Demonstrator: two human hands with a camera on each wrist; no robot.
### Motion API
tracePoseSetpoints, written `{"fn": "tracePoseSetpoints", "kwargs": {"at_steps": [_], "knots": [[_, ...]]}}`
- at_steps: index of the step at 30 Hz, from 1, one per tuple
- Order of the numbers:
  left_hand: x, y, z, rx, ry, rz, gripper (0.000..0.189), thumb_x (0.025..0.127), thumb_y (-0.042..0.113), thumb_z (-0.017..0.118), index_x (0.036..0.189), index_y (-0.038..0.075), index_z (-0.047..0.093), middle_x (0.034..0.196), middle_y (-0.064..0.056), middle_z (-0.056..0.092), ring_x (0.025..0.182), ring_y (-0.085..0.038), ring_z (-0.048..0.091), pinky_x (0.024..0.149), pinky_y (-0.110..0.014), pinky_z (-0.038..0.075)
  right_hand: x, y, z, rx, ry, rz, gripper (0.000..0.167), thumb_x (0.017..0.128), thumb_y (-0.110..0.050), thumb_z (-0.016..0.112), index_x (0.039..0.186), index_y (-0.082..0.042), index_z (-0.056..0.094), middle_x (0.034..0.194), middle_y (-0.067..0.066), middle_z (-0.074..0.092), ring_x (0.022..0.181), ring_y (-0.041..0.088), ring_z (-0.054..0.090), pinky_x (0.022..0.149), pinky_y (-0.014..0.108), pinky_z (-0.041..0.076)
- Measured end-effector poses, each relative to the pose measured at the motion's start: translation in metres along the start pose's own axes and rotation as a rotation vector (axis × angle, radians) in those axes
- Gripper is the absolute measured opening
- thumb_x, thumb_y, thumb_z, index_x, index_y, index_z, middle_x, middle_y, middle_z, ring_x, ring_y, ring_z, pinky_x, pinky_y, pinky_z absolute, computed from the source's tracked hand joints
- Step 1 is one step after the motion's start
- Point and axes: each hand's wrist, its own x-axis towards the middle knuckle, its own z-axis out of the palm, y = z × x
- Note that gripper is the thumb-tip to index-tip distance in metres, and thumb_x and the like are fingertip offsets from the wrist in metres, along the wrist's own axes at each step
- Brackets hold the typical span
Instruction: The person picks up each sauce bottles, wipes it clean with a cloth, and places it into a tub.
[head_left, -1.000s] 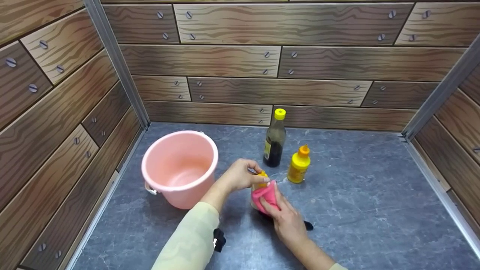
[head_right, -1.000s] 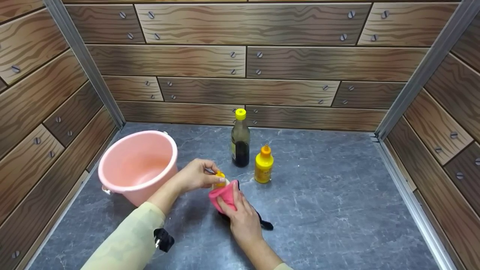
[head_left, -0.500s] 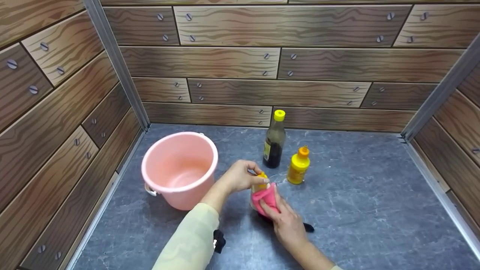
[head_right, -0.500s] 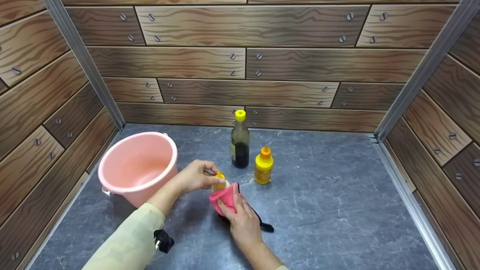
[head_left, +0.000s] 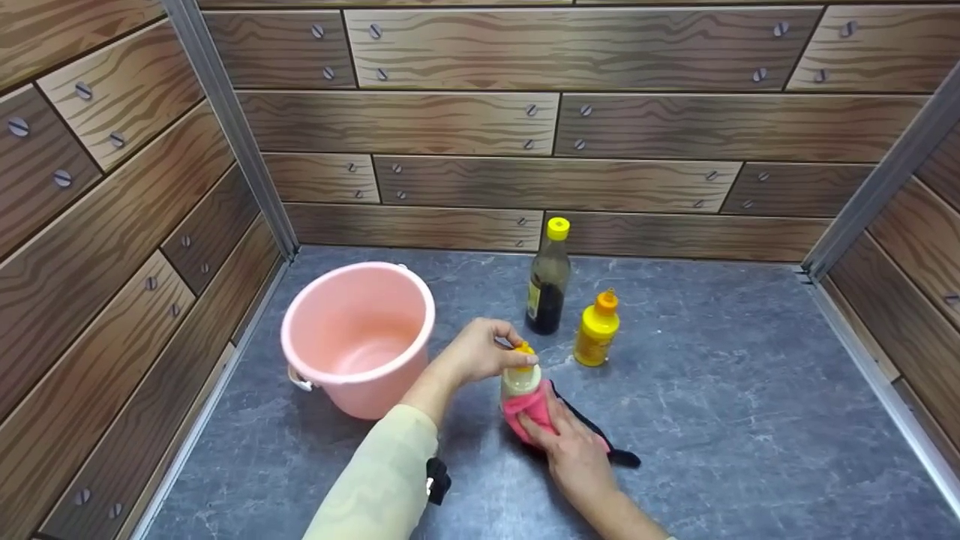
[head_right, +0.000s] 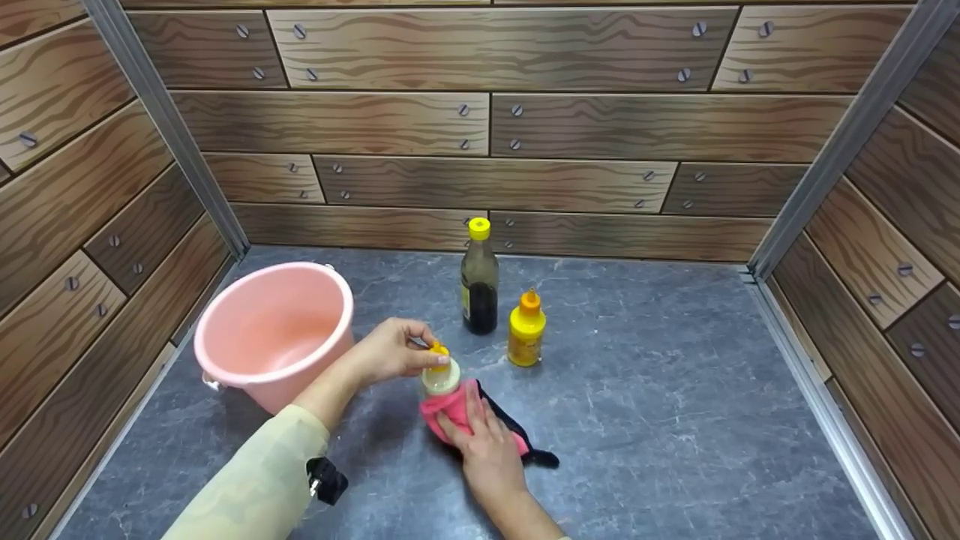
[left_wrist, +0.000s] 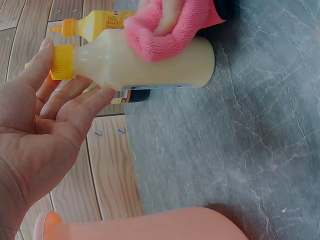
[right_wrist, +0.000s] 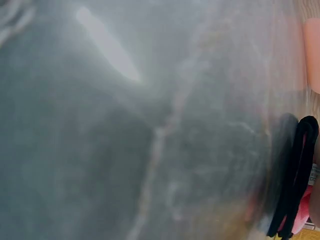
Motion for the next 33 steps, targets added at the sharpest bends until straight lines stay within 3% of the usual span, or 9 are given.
{"fn": "tracePoseSetpoints", "kwargs": {"at_steps": [8, 16, 25, 33], "knots": [[-0.001, 0.001, 0.0, 0.009, -0.005, -0.006, 0.015, 0.09, 0.025, 0.089, 0.092, 0.015, 0.078, 0.099, 0.0, 0.074, 0.086, -0.013, 0.066, 0.074, -0.03, 0.057, -0.002, -0.002, -0.002, -0.02, -0.05, 0.022, 0.058, 0.075, 0.005, 0.082, 0.124, -0.026, 0.081, 0.147, 0.028, 0.058, 0.116, 0.046, 0.068, 0.087, 0.055, 0.06], [-0.001, 0.001, 0.0, 0.0, -0.009, -0.001, 0.015, 0.09, 0.023, 0.089, 0.092, 0.014, 0.078, 0.098, 0.001, 0.075, 0.086, -0.013, 0.069, 0.075, -0.03, 0.058, 0.001, -0.007, -0.01, -0.059, -0.212, 0.091, 0.054, 0.083, 0.001, 0.077, 0.127, -0.029, 0.079, 0.151, 0.026, 0.055, 0.119, 0.05, 0.066, 0.092, 0.058, 0.058], [0.0, 0.0, 0.002, -0.022, -0.005, -0.001, 0.017, 0.089, 0.021, 0.089, 0.091, 0.01, 0.076, 0.094, 0.001, 0.075, 0.082, -0.012, 0.068, 0.071, -0.028, 0.055, 0.004, -0.008, -0.011, -0.159, -0.275, 0.091, 0.054, 0.081, -0.002, 0.077, 0.125, -0.032, 0.08, 0.145, 0.022, 0.062, 0.114, 0.051, 0.068, 0.087, 0.057, 0.06], [-0.001, 0.0, 0.002, -0.019, -0.009, -0.012, 0.015, 0.09, 0.022, 0.088, 0.093, 0.012, 0.077, 0.097, 0.001, 0.075, 0.088, -0.013, 0.071, 0.077, -0.031, 0.059, 0.007, -0.008, -0.018, -0.164, -0.389, 0.127, 0.054, 0.083, 0.0, 0.076, 0.126, -0.033, 0.079, 0.147, 0.019, 0.062, 0.118, 0.053, 0.066, 0.087, 0.059, 0.06]]}}
